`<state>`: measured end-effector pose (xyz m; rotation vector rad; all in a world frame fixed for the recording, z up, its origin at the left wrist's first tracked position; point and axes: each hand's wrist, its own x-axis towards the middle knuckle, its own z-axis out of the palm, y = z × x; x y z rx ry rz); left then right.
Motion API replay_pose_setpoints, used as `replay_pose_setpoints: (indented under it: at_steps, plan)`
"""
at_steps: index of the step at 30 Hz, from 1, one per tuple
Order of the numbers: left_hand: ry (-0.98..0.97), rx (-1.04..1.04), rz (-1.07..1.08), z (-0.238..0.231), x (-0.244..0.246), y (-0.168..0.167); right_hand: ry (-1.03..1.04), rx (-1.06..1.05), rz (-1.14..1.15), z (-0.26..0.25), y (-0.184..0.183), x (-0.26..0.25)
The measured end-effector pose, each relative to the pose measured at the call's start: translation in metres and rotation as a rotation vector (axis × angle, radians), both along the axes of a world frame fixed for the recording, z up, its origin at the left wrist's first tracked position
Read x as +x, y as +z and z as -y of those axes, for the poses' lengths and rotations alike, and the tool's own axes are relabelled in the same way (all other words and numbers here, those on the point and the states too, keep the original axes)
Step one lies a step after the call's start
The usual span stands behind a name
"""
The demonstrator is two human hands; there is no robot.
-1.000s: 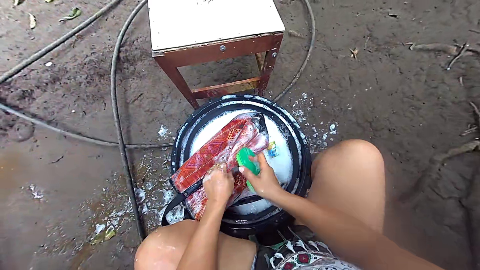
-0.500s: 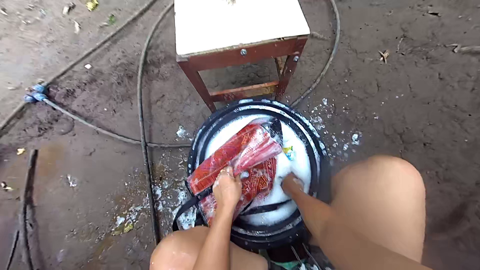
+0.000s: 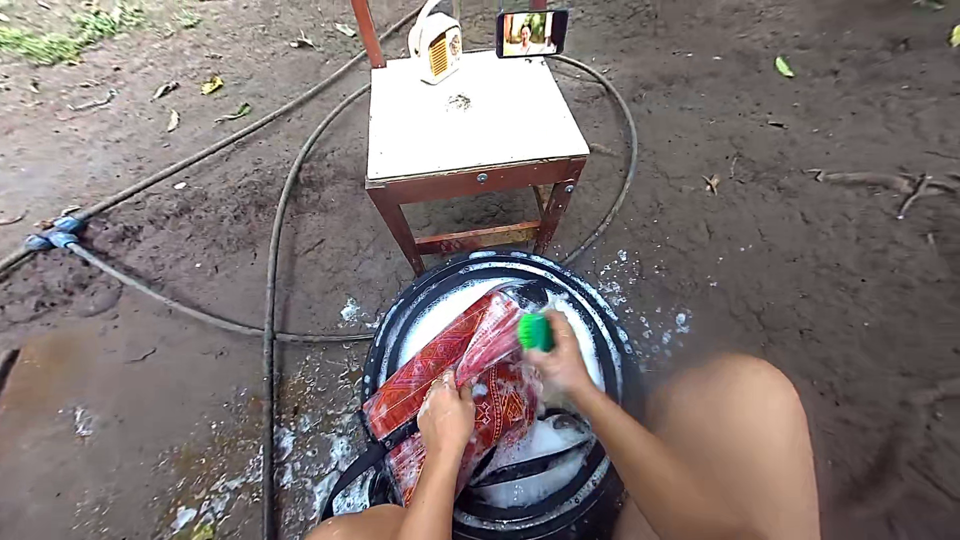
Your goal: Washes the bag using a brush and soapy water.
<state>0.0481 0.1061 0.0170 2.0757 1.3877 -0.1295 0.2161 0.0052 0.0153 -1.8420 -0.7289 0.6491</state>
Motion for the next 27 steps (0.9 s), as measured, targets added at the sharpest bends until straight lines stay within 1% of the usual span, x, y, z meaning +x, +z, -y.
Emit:
replay_pose_setpoints:
  at_steps: [1, 2, 3, 4, 5, 6, 7, 9, 10, 11, 12, 13, 14, 15, 16, 17, 18, 19, 20, 21, 22, 23, 25, 26, 27]
  plan:
    - [-0.019, 0.005, 0.016, 0.002, 0.0, 0.001, 0.143, -0.167, 0.228, -0.006, 0.014, -0.01]
    - [-0.04, 0.009, 0.037, 0.005, -0.001, 0.002, 0.289, -0.253, 0.402, -0.011, 0.021, -0.024]
    - [-0.052, 0.025, 0.073, 0.008, -0.004, 0.001, 0.412, -0.249, 0.526, -0.015, 0.022, -0.038]
    - [-0.051, 0.053, 0.122, 0.014, -0.007, -0.001, 0.494, -0.181, 0.622, -0.017, 0.017, -0.046]
    - [-0.06, 0.08, 0.156, 0.018, -0.01, -0.004, 0.512, -0.101, 0.725, -0.02, 0.008, -0.045]
    - [-0.087, 0.058, 0.108, 0.018, -0.011, 0.0, 0.469, -0.071, 0.766, -0.023, -0.001, -0.034]
    - [-0.114, 0.034, 0.054, 0.018, -0.012, 0.003, 0.398, -0.119, 0.74, -0.026, -0.01, -0.012]
    - [-0.142, 0.018, 0.02, 0.018, -0.012, 0.005, 0.255, -0.282, 0.63, -0.034, -0.028, 0.037]
    - [-0.145, 0.01, 0.013, 0.018, -0.011, 0.003, 0.217, -0.303, 0.613, -0.036, -0.031, 0.048]
    - [-0.145, 0.006, 0.005, 0.017, -0.01, 0.0, 0.229, -0.294, 0.605, -0.038, -0.029, 0.042]
    - [-0.144, 0.016, 0.014, 0.016, -0.01, -0.004, 0.294, -0.271, 0.61, -0.038, -0.024, 0.023]
    - [-0.136, 0.037, 0.053, 0.017, -0.011, -0.007, 0.381, -0.198, 0.648, -0.036, -0.019, -0.004]
    - [-0.113, 0.078, 0.132, 0.019, -0.014, -0.013, 0.446, -0.048, 0.726, -0.033, -0.02, -0.029]
    - [-0.084, 0.144, 0.24, 0.02, -0.018, -0.019, 0.463, 0.131, 0.826, -0.034, -0.026, -0.043]
    - [-0.092, 0.138, 0.24, 0.02, -0.02, -0.016, 0.459, 0.234, 0.839, -0.037, -0.03, -0.039]
    - [-0.138, 0.064, 0.143, 0.018, -0.019, -0.004, 0.447, 0.219, 0.802, -0.036, -0.037, -0.021]
    - [-0.179, 0.013, 0.066, 0.018, -0.018, 0.002, 0.414, 0.116, 0.782, -0.033, -0.048, 0.006]
    - [-0.202, -0.008, 0.021, 0.016, -0.015, 0.003, 0.343, 0.02, 0.814, -0.033, -0.061, 0.034]
    - [-0.206, -0.015, 0.015, 0.015, -0.012, 0.0, 0.27, -0.038, 0.853, -0.034, -0.066, 0.053]
    - [-0.196, -0.023, 0.025, 0.015, -0.01, -0.004, 0.219, -0.029, 0.878, -0.036, -0.068, 0.055]
    - [-0.179, -0.029, 0.045, 0.015, -0.011, -0.008, 0.207, 0.038, 0.878, -0.038, -0.065, 0.04]
    - [-0.155, -0.02, 0.083, 0.016, -0.012, -0.011, 0.242, 0.147, 0.85, -0.041, -0.06, 0.013]
    - [-0.079, 0.104, 0.243, 0.02, -0.018, -0.024, 0.411, 0.361, 0.801, -0.047, -0.05, -0.035]
    - [-0.068, 0.138, 0.271, 0.02, -0.021, -0.024, 0.471, 0.392, 0.799, -0.05, -0.049, -0.039]
    - [-0.104, 0.089, 0.188, 0.018, -0.02, -0.015, 0.486, 0.369, 0.771, -0.05, -0.056, -0.026]
